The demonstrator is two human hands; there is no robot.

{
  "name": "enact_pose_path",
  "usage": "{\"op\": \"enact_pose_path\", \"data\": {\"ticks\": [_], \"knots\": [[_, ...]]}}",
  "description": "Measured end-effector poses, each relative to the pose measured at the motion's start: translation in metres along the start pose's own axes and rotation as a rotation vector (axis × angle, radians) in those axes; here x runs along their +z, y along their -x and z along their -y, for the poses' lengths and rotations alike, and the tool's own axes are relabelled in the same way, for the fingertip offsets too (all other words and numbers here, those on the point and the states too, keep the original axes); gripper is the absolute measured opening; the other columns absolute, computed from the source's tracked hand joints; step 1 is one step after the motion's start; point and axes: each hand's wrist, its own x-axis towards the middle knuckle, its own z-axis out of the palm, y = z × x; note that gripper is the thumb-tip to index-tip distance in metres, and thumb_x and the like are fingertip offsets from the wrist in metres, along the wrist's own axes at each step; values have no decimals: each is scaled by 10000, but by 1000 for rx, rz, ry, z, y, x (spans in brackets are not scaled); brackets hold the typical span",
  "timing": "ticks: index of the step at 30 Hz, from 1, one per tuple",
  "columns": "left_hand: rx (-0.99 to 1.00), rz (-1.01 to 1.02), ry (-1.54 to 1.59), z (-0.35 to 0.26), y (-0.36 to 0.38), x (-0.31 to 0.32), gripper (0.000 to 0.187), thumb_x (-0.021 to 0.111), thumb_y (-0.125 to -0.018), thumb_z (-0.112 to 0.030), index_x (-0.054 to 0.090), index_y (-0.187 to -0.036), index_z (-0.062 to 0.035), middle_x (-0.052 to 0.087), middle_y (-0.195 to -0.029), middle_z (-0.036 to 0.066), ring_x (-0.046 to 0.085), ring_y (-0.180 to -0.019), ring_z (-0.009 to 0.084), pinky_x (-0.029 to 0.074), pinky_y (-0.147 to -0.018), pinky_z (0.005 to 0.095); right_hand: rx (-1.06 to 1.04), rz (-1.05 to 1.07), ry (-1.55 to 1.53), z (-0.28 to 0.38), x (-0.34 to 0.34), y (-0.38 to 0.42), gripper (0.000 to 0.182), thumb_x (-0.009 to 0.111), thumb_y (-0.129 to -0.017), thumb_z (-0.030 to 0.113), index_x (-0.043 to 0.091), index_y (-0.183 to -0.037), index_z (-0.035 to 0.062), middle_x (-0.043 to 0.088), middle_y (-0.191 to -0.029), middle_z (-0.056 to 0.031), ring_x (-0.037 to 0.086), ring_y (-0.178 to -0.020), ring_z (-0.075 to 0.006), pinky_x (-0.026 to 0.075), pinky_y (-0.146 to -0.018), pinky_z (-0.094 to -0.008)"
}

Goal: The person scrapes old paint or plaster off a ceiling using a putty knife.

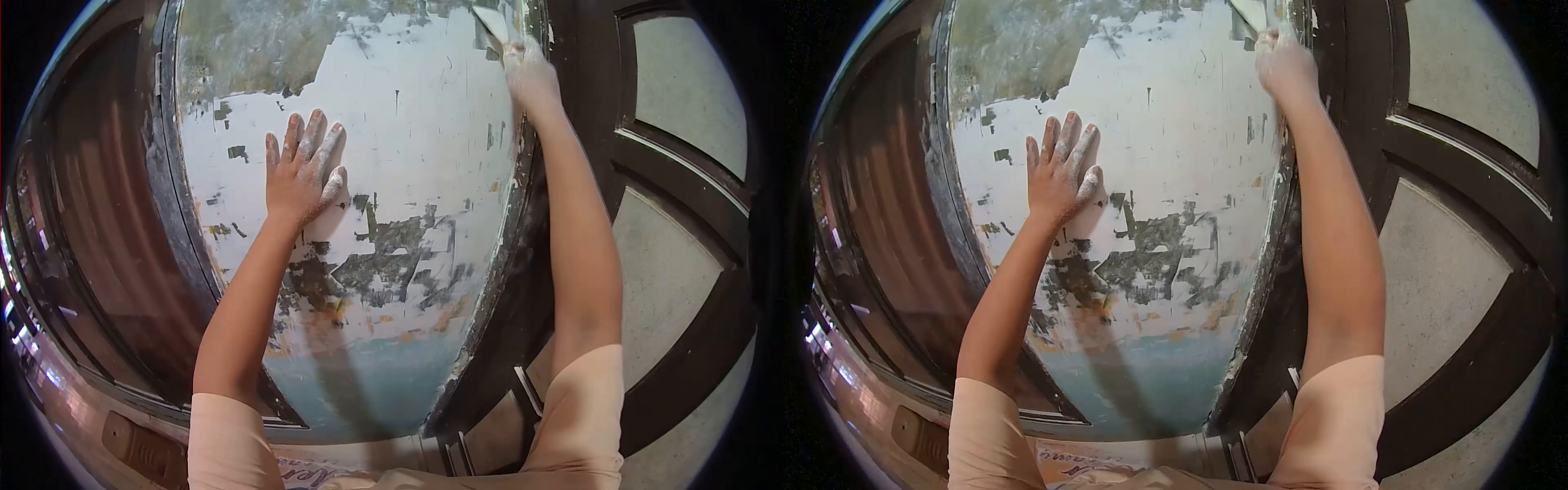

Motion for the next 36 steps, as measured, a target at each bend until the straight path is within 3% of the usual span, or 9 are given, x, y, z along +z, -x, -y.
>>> {"op": "enact_pose_path", "data": {"ticks": [7, 15, 21, 22, 24, 29, 31, 34, 36], "knots": [[1, 6, -7, 0, 1, 0, 659, 563, -831, -367, 371, -1457, -286, 209, -1574, 17, 136, -1459, 274, 116, -1145, 579, 52, 104, -73, -3, 20, 144, 248, 481, -952, 277, 506, -1156, 137, 645, -874, -265, 616, -843, -469, 482, -748, -530], [-10, 25, 7, -1, 0, -3, 648, 563, -831, -367, 387, -1449, -282, 206, -1576, 18, 121, -1463, 270, 97, -1147, 580, -57, 118, -51, 14, 32, 62, 298, 450, -950, 311, 493, -1177, 123, 647, -893, -277, 623, -874, -470, 491, -788, -521], [5, 30, -14, -2, 5, -2, 651, 559, -829, -371, 396, -1447, -246, 217, -1571, 51, 134, -1459, 292, 104, -1139, 590, 51, 155, -129, 53, 18, 60, 327, 448, -943, 323, 488, -1192, 114, 644, -910, -288, 610, -917, -482, 476, -822, -544], [1, 38, -13, -2, 14, 0, 652, 557, -830, -373, 398, -1446, -230, 221, -1569, 63, 136, -1458, 299, 104, -1137, 590, -14, 113, -118, 44, 28, 72, 328, 453, -944, 313, 480, -1201, 111, 643, -888, -284, 615, -878, -488, 487, -793, -547], [6, 22, -7, -3, 39, 7, 655, 557, -828, -377, 409, -1439, -192, 230, -1564, 86, 131, -1458, 316, 99, -1134, 594, 107, 231, -139, 42, 31, 118, 319, 464, -947, 294, 468, -1208, 111, 639, -866, -282, 616, -832, -495, 498, -745, -549], [-8, 130, 45, -13, 113, 17, 647, 575, -818, -385, 440, -1422, -195, 240, -1559, 109, 121, -1456, 344, 80, -1126, 612, 153, 200, -173, 8, 65, 286, 315, 465, -957, 271, 453, -1236, 125, 625, -901, -283, 596, -812, -506, 483, -704, -565], [12, 132, 67, -16, 151, 26, 647, 599, -806, -391, 458, -1411, -208, 236, -1561, 114, 123, -1457, 341, 71, -1121, 624, 222, 255, -317, -4, 76, 345, 329, 479, -956, 277, 444, -1254, 142, 621, -926, -282, 593, -815, -502, 480, -711, -559], [-31, 169, 103, -24, 193, 33, 643, 629, -793, -386, 479, -1396, -222, 232, -1562, 118, 121, -1456, 350, 78, -1113, 636, 330, 311, -206, 7, 77, 370, 329, 485, -952, 268, 439, -1258, 155, 619, -935, -288, 589, -811, -506, 477, -722, -556], [-63, 191, 121, -27, 198, 35, 635, 619, -807, -373, 465, -1405, -224, 217, -1565, 123, 99, -1459, 350, 73, -1104, 652, 255, 233, -271, 13, 81, 348, 325, 486, -952, 268, 439, -1254, 159, 621, -931, -288, 590, -812, -506, 477, -720, -557]]}}
